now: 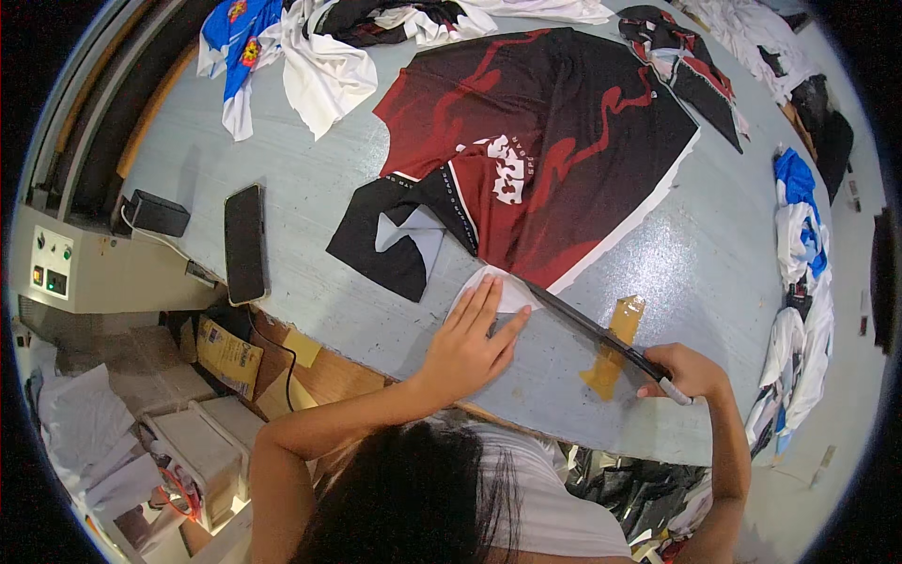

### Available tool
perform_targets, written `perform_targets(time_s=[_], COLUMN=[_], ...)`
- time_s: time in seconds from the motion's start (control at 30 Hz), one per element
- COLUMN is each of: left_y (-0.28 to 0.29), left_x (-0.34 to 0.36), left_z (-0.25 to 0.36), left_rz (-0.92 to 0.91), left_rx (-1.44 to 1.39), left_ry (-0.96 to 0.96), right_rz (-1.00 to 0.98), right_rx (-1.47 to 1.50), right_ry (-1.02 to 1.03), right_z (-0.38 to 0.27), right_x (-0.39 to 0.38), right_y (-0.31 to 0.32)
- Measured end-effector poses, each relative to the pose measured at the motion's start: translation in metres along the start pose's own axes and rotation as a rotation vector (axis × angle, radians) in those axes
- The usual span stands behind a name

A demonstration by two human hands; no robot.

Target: Cutting out parts of a jersey garment from flat fabric on a table using large tailoring scissors.

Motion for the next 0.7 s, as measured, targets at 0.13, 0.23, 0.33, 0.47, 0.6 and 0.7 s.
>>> perform_targets(time_s=[0.13,0.23,0.33,0.47,0.6,0.7], left_y=[0.0,0.001,0.002,0.002,0.002,0.002], left_x=[-0.002,-0.002,-0.003,-0.004,-0.005,-0.005], left_z=[0.0,0.0,-0.001,-0.001,-0.002,-0.002], left_rz=[0.0,0.005,0.006,-0.001,0.0,0.008], left_rx=[0.004,0.0,-0.002,-0.007,-0.019,-0.034], left_ry=[0.002,0.004,0.003,0.0,0.005,0.0], right_rz=[-0.021,-0.031,0.009,0.0,-0.021,-0.034], right_rx=[-0.009,-0.024,0.014,-0.02,-0.038,-0.047], right_ry=[-0.001,0.017,0.058,0.013,0.012,-0.007], right_z=[-0.008,-0.003,0.005,0.007,0.002,-0.001], right_x=[0.006,0.009,0.01,0.009,0.011,0.014], right_y=[0.006,0.008,0.009,0.014,0.02,0.021])
Point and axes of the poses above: each hand's wrist, its own x-axis towards the middle knuckle, its own y-axis out of the back of the hand, z = x × y, the point moved 2 cm from there along x, towards the middle knuckle, and after that the axes turned 7 degrees about x, right-handed, at the moved point
